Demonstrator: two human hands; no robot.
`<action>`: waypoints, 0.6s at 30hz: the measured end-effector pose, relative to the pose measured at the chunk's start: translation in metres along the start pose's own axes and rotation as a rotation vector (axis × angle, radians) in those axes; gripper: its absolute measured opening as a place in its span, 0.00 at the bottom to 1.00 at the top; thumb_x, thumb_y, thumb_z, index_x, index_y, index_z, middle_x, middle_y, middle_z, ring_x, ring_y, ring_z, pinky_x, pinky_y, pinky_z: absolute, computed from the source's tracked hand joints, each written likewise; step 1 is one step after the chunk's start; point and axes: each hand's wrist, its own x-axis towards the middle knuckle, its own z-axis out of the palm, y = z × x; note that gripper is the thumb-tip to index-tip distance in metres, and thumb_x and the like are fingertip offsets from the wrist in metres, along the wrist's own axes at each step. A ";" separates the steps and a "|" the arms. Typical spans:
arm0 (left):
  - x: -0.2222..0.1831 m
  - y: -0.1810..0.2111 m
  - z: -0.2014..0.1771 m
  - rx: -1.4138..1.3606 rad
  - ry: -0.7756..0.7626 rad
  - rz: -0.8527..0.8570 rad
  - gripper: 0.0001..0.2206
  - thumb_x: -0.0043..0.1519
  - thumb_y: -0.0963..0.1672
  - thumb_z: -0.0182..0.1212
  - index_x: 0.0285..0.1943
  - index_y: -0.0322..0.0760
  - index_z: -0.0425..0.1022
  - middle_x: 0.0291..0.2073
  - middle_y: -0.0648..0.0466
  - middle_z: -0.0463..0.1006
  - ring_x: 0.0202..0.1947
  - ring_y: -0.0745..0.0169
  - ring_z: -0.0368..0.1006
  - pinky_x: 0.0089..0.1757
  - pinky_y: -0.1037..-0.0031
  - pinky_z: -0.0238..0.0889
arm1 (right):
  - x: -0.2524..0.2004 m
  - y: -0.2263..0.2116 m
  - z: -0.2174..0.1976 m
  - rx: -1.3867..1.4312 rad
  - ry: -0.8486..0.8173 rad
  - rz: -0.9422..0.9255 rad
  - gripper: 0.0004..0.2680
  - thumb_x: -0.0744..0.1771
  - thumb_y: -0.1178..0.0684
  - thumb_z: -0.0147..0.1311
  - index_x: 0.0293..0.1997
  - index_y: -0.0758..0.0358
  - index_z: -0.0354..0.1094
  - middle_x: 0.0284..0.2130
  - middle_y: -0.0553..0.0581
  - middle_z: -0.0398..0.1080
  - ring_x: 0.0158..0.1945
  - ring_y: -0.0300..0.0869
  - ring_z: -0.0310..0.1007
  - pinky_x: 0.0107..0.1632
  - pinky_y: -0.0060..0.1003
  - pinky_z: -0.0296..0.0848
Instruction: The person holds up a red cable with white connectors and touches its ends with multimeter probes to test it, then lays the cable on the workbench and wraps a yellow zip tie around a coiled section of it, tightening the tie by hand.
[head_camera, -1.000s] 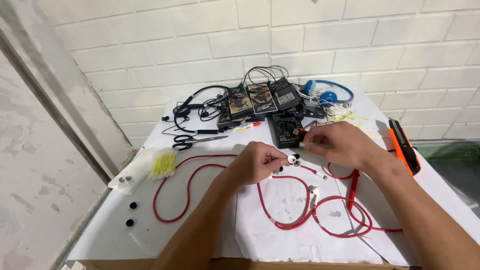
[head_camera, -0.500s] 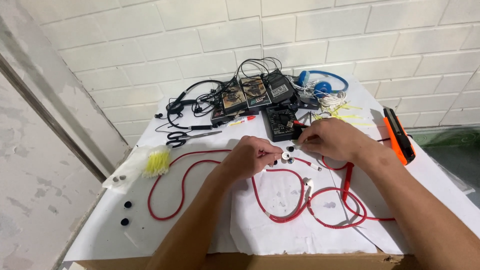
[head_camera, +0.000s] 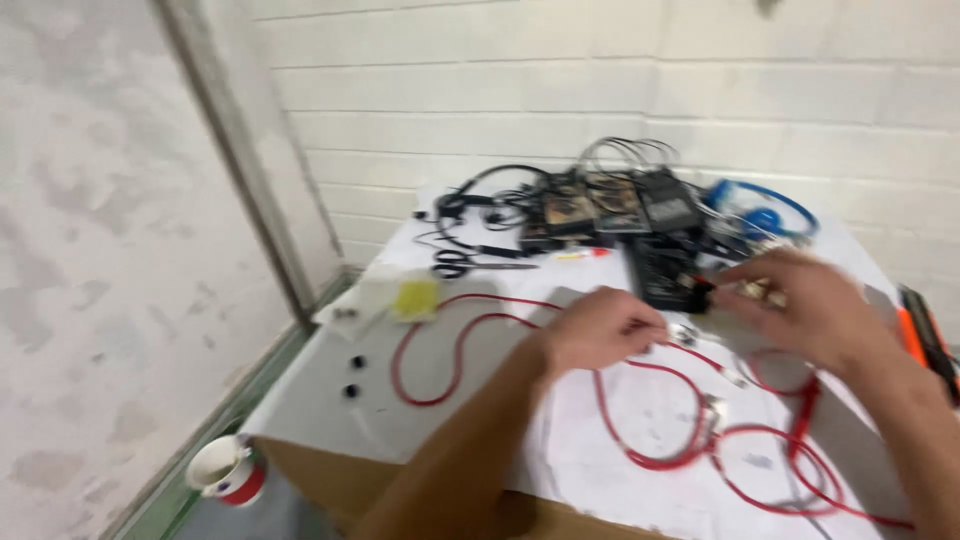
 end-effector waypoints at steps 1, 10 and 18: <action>0.000 0.002 -0.002 0.049 -0.009 -0.028 0.10 0.63 0.48 0.55 0.40 0.48 0.83 0.28 0.61 0.85 0.32 0.66 0.79 0.38 0.69 0.64 | -0.001 -0.003 -0.005 0.092 0.174 0.015 0.11 0.65 0.38 0.57 0.46 0.44 0.82 0.46 0.49 0.77 0.35 0.47 0.79 0.46 0.40 0.71; 0.048 -0.045 0.055 0.205 -0.002 -0.067 0.16 0.54 0.46 0.48 0.44 0.35 0.77 0.47 0.40 0.83 0.46 0.40 0.78 0.44 0.55 0.67 | 0.129 -0.192 0.034 0.088 -0.088 -0.552 0.11 0.66 0.40 0.55 0.33 0.52 0.79 0.25 0.47 0.79 0.30 0.36 0.73 0.40 0.37 0.67; 0.037 -0.025 0.035 -0.022 -0.076 -0.127 0.17 0.62 0.53 0.51 0.52 0.57 0.84 0.55 0.65 0.87 0.59 0.54 0.82 0.53 0.62 0.74 | 0.179 -0.300 0.135 0.036 -0.393 -0.451 0.12 0.63 0.42 0.54 0.47 0.49 0.78 0.46 0.48 0.78 0.52 0.43 0.75 0.53 0.38 0.71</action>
